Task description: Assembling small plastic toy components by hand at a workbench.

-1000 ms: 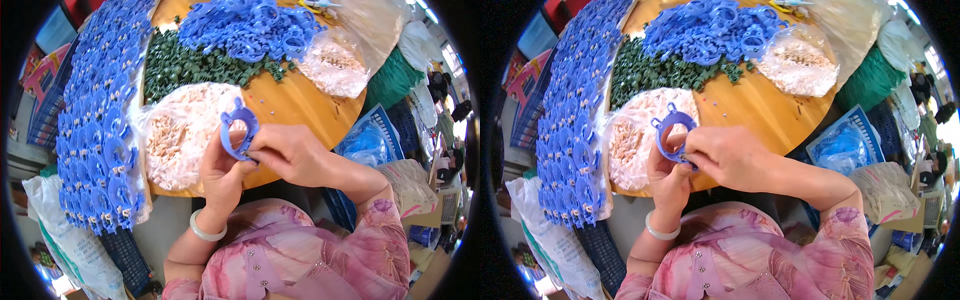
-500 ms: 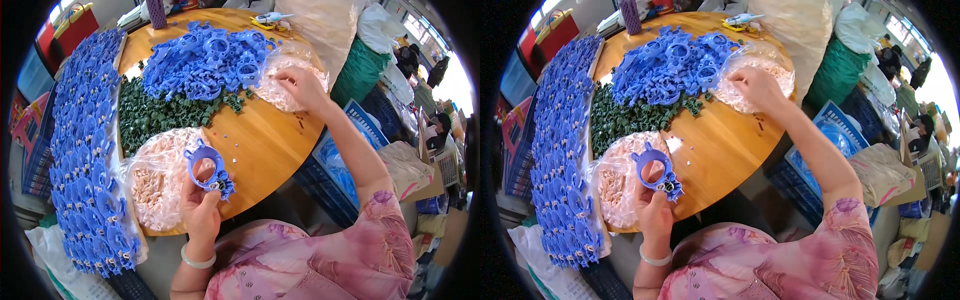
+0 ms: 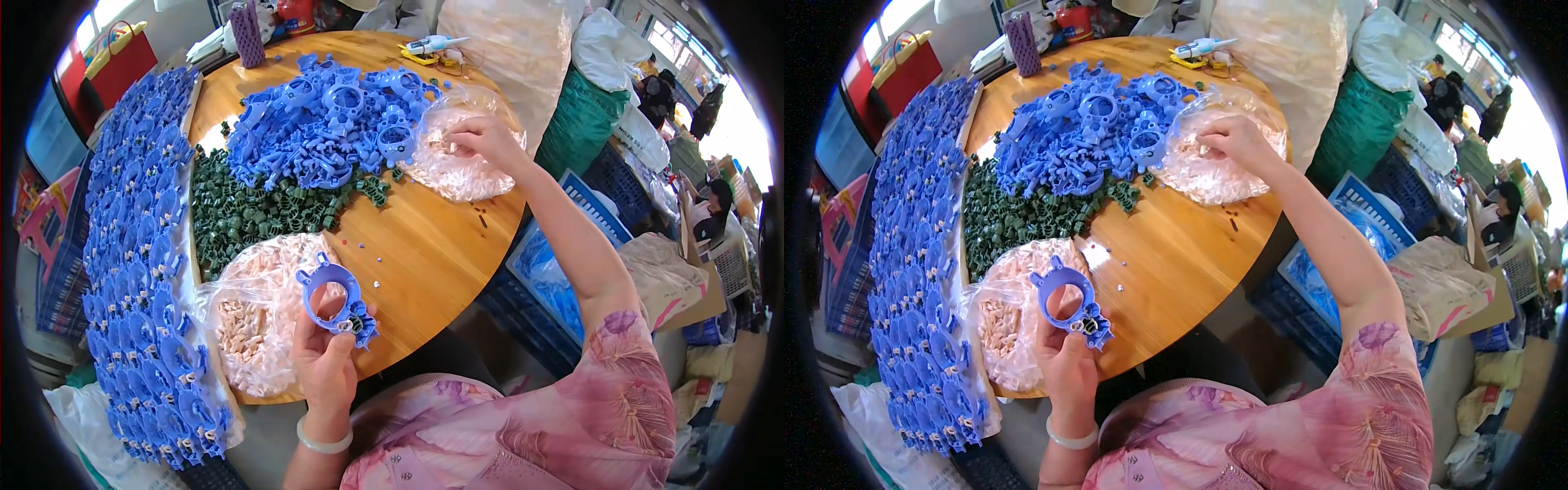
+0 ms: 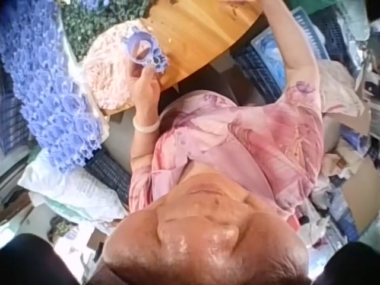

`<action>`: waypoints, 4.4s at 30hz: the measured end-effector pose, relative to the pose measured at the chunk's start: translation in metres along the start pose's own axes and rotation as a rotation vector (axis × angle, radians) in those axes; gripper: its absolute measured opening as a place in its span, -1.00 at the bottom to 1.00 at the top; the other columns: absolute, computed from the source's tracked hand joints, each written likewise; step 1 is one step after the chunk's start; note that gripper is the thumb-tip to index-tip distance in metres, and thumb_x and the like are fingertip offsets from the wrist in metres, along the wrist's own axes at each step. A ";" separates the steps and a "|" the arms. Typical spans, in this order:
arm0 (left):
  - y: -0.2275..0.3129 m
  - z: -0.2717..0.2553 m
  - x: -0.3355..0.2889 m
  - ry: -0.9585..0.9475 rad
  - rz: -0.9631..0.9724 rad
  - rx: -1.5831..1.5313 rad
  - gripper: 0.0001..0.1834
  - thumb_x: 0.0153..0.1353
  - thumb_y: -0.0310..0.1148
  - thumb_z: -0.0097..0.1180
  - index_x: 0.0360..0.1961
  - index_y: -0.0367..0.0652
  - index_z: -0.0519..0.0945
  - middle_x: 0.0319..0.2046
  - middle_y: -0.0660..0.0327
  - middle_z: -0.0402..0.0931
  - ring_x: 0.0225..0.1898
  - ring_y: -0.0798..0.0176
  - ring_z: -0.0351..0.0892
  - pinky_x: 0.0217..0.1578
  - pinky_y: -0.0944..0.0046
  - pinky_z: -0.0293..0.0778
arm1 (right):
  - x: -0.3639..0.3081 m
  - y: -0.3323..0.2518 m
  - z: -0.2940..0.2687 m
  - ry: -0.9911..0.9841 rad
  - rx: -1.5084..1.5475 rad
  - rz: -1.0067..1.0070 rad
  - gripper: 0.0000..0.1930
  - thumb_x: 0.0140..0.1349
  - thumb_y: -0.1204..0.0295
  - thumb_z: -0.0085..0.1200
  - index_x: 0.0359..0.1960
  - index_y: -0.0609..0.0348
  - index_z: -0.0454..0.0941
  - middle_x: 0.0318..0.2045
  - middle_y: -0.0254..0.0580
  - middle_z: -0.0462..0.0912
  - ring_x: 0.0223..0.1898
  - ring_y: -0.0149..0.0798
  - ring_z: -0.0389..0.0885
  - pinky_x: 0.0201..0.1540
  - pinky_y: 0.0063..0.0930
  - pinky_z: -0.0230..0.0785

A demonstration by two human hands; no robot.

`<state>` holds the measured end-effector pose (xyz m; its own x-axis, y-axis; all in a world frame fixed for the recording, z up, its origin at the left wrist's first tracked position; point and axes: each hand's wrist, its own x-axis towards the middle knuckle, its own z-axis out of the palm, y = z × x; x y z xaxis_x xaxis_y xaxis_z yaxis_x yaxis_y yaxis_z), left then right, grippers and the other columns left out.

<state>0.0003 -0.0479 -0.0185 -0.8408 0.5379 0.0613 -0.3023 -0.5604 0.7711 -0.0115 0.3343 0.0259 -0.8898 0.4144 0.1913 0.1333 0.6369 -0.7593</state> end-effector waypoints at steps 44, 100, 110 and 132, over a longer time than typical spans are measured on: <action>-0.009 -0.012 -0.004 -0.072 0.177 -0.092 -0.26 0.01 -0.63 0.21 0.23 -0.22 0.19 0.10 0.20 0.30 0.12 0.17 0.35 0.06 0.20 0.38 | -0.142 -0.149 0.137 -0.212 0.570 -0.226 -0.72 0.10 0.58 0.14 -0.12 0.23 0.46 -0.42 -0.26 0.54 -0.44 -0.50 0.54 -0.44 -0.67 0.36; 0.016 0.028 0.012 -0.335 0.701 1.259 -0.56 0.02 -0.61 0.08 0.00 -0.26 0.47 -0.15 0.05 0.47 -0.13 0.01 0.51 -0.15 0.19 0.47 | -0.104 -0.086 0.089 -0.591 0.572 0.002 -0.78 0.20 0.32 0.07 -0.22 0.19 0.52 -0.47 -0.47 0.52 -0.48 -0.64 0.42 -0.50 -0.74 0.24; 0.002 0.024 0.019 -0.006 -0.068 0.279 -0.64 0.34 -0.45 -0.22 0.13 -0.34 0.33 -0.08 0.08 0.46 -0.04 0.13 0.53 -0.06 0.25 0.48 | -0.105 -0.086 0.087 -0.571 0.504 0.072 -0.81 0.15 0.30 0.14 -0.48 0.16 0.54 -0.64 -0.50 0.48 -0.62 -0.67 0.36 -0.60 -0.75 0.11; 0.001 0.009 0.025 -0.012 -0.226 0.033 -0.69 0.33 -0.41 -0.16 0.06 -0.28 0.40 -0.11 0.11 0.52 -0.08 0.28 0.54 -0.08 0.35 0.47 | -0.067 -0.076 0.085 -0.394 0.195 -0.111 -0.81 0.18 0.32 0.07 -0.36 0.20 0.55 -0.55 -0.41 0.48 -0.54 -0.53 0.38 -0.50 -0.60 0.25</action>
<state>-0.0172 -0.0289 -0.0106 -0.7475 0.6554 -0.1081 -0.4677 -0.4038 0.7863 0.0008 0.2028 0.0184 -0.9973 0.0472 0.0560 -0.0238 0.5136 -0.8577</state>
